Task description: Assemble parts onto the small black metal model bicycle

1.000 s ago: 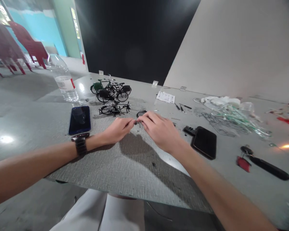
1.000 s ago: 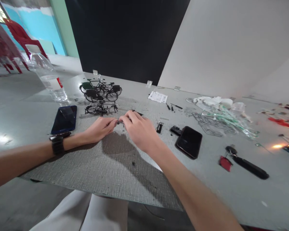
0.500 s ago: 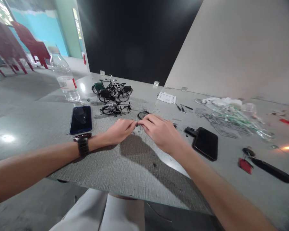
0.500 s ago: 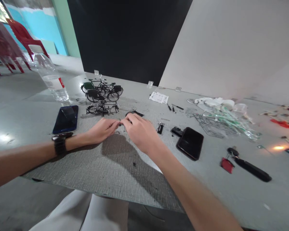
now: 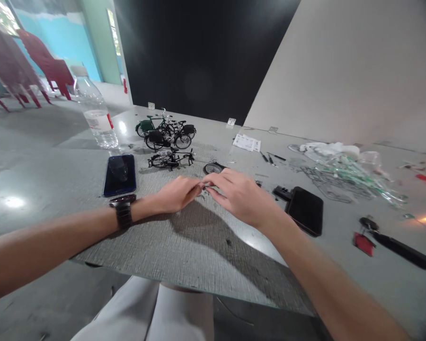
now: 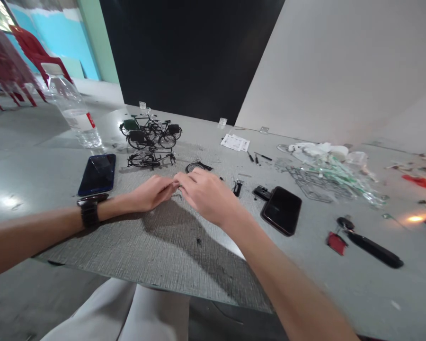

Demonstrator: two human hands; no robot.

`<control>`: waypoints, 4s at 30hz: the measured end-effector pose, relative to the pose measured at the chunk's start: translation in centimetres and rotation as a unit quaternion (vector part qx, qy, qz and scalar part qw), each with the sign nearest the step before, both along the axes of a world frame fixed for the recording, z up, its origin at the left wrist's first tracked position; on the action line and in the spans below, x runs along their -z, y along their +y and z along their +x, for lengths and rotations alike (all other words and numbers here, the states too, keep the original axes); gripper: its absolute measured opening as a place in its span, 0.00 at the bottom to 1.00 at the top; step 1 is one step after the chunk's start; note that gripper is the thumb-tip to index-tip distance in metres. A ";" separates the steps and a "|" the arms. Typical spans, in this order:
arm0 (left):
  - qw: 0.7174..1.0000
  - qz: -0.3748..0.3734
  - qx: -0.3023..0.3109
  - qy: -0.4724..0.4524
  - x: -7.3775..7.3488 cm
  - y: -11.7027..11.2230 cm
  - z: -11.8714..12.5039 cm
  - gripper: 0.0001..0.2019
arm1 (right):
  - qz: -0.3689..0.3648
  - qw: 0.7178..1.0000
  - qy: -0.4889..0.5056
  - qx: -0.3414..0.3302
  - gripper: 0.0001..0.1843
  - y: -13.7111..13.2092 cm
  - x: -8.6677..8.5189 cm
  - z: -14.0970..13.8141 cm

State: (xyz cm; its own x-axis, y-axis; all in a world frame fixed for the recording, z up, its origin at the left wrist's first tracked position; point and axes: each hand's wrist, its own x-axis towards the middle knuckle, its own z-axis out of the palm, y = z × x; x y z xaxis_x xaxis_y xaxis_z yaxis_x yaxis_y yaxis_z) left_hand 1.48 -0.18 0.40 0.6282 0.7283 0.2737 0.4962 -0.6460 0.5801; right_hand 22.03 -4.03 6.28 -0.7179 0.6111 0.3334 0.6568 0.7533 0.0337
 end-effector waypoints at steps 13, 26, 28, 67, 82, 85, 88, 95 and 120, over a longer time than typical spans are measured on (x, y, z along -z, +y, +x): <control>0.998 -0.057 0.002 -0.037 -0.5 -0.1 0.0 0.18 | -0.095 0.977 0.190 0.015 0.15 0.6 -0.1 1.0; 0.984 -0.138 0.021 -0.109 -0.6 -0.2 -0.2 0.24 | 0.009 0.968 0.247 -0.032 0.21 0.1 0.2 0.3; 0.984 -0.140 0.019 -0.106 -0.9 -0.3 -0.2 0.23 | 0.031 0.962 0.272 -0.020 0.18 -0.1 0.3 0.2; 0.976 -0.198 0.000 -0.093 -1.3 -0.2 -0.4 0.23 | 0.061 0.933 0.353 0.015 0.05 -1.1 2.0 -0.3; 0.994 -0.039 -0.042 -0.098 -1.1 -1.0 -0.5 0.19 | -0.070 0.939 0.303 0.145 0.17 -0.1 2.7 -0.7; 0.996 -0.033 -0.036 -0.080 -1.0 -1.0 -0.5 0.19 | -0.111 0.924 0.338 0.139 0.18 0.2 3.0 -0.8; 0.996 -0.022 -0.023 -0.081 -0.8 -1.0 -0.5 0.18 | -0.156 0.928 0.319 0.107 0.17 0.5 3.0 -0.8; 0.994 -0.038 0.005 -0.100 -1.1 -0.9 -0.1 0.17 | -0.152 0.937 0.308 0.071 0.13 1.7 2.9 -0.1; 0.835 -0.387 0.117 -0.374 -0.2 1.3 0.0 0.18 | -0.014 0.967 0.254 0.027 0.18 2.7 3.1 0.9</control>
